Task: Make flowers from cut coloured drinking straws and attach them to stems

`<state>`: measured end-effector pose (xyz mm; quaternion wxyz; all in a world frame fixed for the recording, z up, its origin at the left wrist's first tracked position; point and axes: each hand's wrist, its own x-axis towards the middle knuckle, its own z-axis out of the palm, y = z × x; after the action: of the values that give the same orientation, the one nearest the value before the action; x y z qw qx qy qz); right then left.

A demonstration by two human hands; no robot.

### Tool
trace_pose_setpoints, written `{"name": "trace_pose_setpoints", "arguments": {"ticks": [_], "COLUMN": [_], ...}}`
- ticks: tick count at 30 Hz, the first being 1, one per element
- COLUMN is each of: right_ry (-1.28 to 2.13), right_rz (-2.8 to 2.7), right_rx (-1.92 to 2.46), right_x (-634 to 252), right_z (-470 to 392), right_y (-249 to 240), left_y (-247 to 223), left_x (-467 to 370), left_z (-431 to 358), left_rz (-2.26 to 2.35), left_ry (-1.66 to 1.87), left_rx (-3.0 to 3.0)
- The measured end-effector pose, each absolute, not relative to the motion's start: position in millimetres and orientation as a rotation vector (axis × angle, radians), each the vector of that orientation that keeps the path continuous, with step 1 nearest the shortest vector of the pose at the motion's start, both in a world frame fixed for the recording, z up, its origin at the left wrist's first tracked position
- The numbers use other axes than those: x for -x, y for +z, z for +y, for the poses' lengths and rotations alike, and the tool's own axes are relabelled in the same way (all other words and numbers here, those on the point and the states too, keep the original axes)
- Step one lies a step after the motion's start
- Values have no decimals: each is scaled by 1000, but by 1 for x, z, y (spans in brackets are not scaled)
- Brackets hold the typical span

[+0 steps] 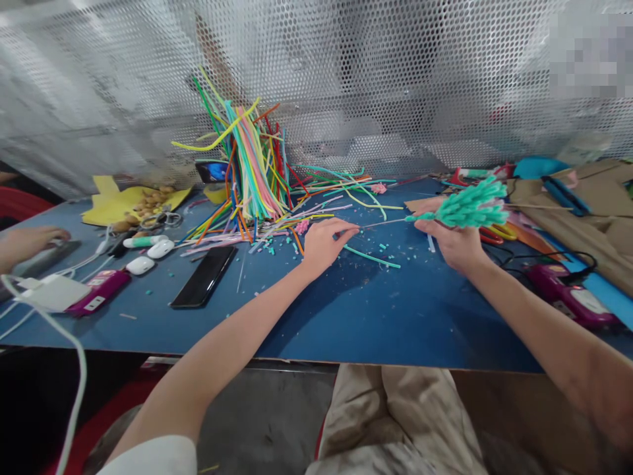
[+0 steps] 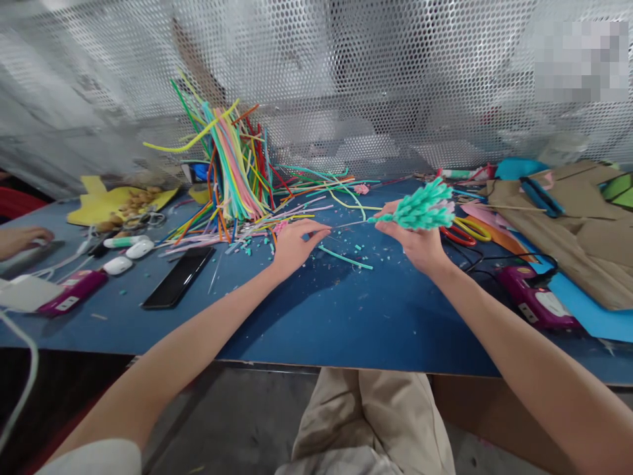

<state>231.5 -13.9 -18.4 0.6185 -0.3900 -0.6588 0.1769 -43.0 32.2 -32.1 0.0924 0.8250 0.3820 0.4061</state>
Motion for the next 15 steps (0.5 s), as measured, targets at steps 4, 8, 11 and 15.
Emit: {"name": "trace_pose_setpoints", "arguments": {"ticks": [4,8,11,15], "right_ry": [88,-233,-436,-547], "right_rz": [-1756,-1787,-1851,-1889], "right_rx": [968,909,942,897], "right_x": [-233,-240,-245,-247], "right_z": [-25,-29,-26,-23], "right_y": [-11,-7,-5,-4], "left_y": [-42,-43,-41,-40], "left_x": [44,44,44,40], "left_z": [41,40,37,34], "left_rz": [1262,1283,1250,1103], "left_ry": [1151,1146,1103,1096], "left_rx": [-2358,-2311,-2359,-2410]}}
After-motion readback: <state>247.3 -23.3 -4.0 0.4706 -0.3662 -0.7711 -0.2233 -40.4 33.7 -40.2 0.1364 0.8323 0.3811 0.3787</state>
